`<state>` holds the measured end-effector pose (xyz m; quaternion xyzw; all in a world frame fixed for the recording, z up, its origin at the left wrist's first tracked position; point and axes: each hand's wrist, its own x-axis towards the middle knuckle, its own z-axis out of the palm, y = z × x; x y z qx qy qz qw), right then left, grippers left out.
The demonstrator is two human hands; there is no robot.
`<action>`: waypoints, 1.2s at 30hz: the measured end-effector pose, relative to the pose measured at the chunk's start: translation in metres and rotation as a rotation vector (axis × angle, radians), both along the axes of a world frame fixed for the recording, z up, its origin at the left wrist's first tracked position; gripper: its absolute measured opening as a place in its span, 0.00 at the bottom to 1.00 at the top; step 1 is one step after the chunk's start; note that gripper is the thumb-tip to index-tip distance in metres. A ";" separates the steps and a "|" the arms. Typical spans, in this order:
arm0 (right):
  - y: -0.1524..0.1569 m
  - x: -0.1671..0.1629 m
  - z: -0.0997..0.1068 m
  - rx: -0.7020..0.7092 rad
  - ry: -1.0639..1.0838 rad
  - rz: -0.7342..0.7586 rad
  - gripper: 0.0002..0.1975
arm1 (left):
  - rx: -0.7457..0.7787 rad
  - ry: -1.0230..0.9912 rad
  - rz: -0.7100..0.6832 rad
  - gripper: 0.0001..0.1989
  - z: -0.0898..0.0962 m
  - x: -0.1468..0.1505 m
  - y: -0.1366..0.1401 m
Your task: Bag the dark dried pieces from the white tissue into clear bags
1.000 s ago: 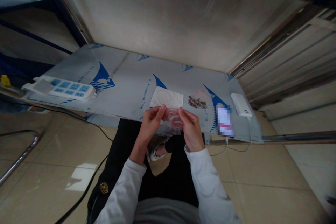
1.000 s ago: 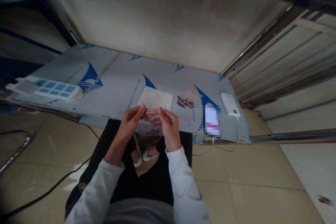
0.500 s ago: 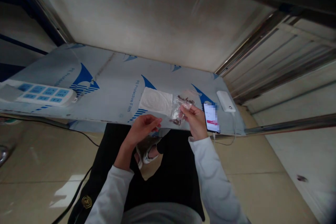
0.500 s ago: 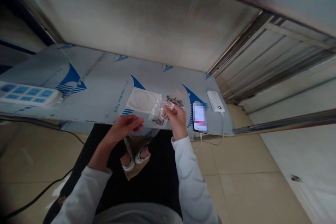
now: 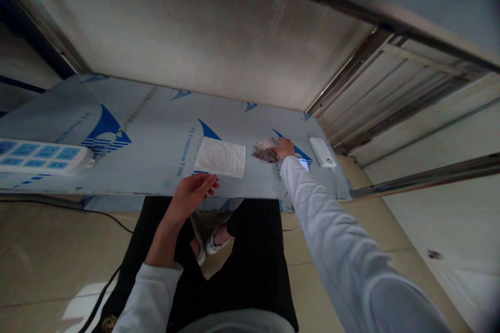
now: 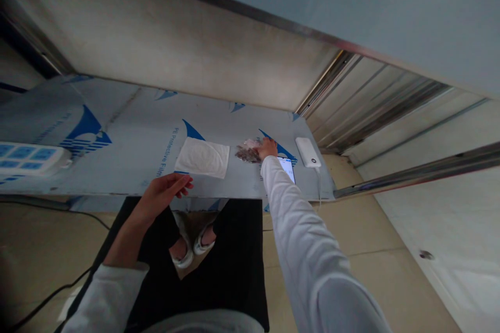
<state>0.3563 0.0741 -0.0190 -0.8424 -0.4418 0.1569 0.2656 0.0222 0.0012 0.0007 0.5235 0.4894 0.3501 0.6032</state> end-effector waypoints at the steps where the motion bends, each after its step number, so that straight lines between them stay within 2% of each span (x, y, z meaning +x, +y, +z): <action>1: 0.002 0.001 -0.001 -0.033 -0.003 0.040 0.19 | 0.004 0.002 0.008 0.19 0.000 -0.001 0.001; 5: 0.012 0.007 -0.002 -0.126 0.016 0.156 0.16 | 0.011 0.003 0.014 0.20 0.002 -0.001 0.003; 8: 0.018 0.010 0.002 -0.120 0.029 0.187 0.15 | 0.006 0.000 0.006 0.20 0.004 0.000 0.004; 13: 0.019 0.015 0.018 0.052 0.069 0.190 0.11 | -0.004 0.004 0.021 0.20 0.002 -0.002 0.005; 17: 0.016 0.014 0.040 0.222 0.124 0.188 0.18 | -0.002 -0.012 0.036 0.20 -0.001 -0.003 0.006; 21: 0.013 -0.009 0.059 0.316 0.176 0.273 0.17 | -0.008 -0.043 0.043 0.20 -0.001 -0.001 0.008; 23: 0.014 -0.036 0.064 0.328 0.209 0.345 0.15 | -0.032 -0.053 0.056 0.20 -0.001 -0.001 0.008; 25: 0.020 -0.078 0.064 0.343 0.295 0.430 0.14 | -0.091 -0.060 0.114 0.21 -0.004 -0.006 0.009; 28: 0.034 -0.161 0.057 0.340 0.536 0.561 0.14 | -0.238 -0.091 0.353 0.22 -0.012 -0.025 0.008; 30: 0.047 -0.221 0.048 0.291 0.616 0.600 0.15 | -0.294 -0.102 0.535 0.23 -0.017 -0.045 0.006; 33: 0.066 -0.296 0.031 0.219 0.557 0.581 0.17 | -0.298 -0.088 0.704 0.24 -0.023 -0.075 0.003; 36: 0.077 -0.333 0.012 0.193 0.457 0.532 0.22 | -0.297 -0.104 0.799 0.24 -0.023 -0.098 -0.001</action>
